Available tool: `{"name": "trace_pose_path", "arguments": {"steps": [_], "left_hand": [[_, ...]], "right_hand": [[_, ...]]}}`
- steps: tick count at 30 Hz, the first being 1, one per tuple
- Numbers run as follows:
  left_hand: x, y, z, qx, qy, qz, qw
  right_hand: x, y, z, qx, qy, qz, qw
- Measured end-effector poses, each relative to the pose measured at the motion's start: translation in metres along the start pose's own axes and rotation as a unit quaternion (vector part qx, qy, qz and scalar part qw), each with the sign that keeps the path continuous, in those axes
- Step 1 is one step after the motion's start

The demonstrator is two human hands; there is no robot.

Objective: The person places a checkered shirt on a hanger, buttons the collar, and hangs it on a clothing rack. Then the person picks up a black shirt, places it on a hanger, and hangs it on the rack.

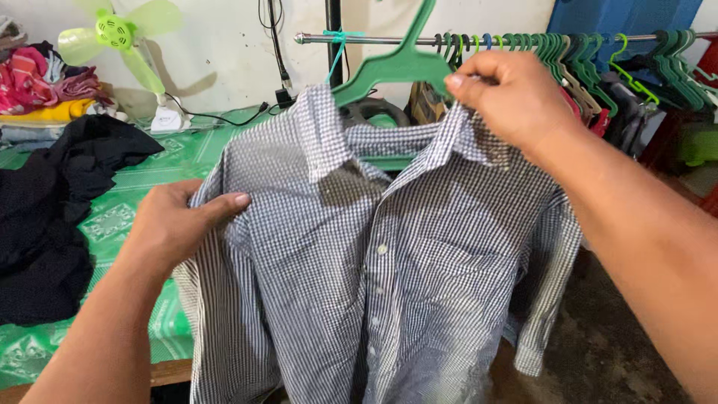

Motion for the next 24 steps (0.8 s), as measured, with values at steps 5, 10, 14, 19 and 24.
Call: {"name": "trace_pose_path", "arguments": {"steps": [5, 10, 14, 19, 24], "left_hand": [[-0.038, 0.002, 0.008, -0.021, -0.01, 0.054, 0.998], [-0.095, 0.004, 0.004, -0.017, -0.048, 0.117, 0.992], [-0.12, 0.013, 0.002, 0.036, -0.028, -0.052, 0.998], [-0.124, 0.025, -0.004, 0.042, -0.057, -0.14, 0.988], [-0.108, 0.035, -0.01, 0.011, -0.049, -0.18, 0.982]], "right_hand": [[0.023, -0.018, 0.007, 0.016, 0.012, 0.051, 0.998], [0.05, -0.04, 0.002, 0.063, 0.1, 0.021, 0.993], [0.057, -0.044, -0.004, 0.075, 0.115, 0.006, 0.99], [0.065, -0.047, -0.013, 0.083, 0.151, 0.001, 0.985], [0.079, -0.058, -0.018, 0.095, 0.19, -0.042, 0.976]]}}
Point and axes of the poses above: each hand's wrist, its own z-axis towards the middle knuckle, its own y-axis out of the palm, x = y × z, the point moved 6 cm from there along z, towards the middle knuckle, and after that the axes turned 5 degrees about y, right-handed, at the moved point
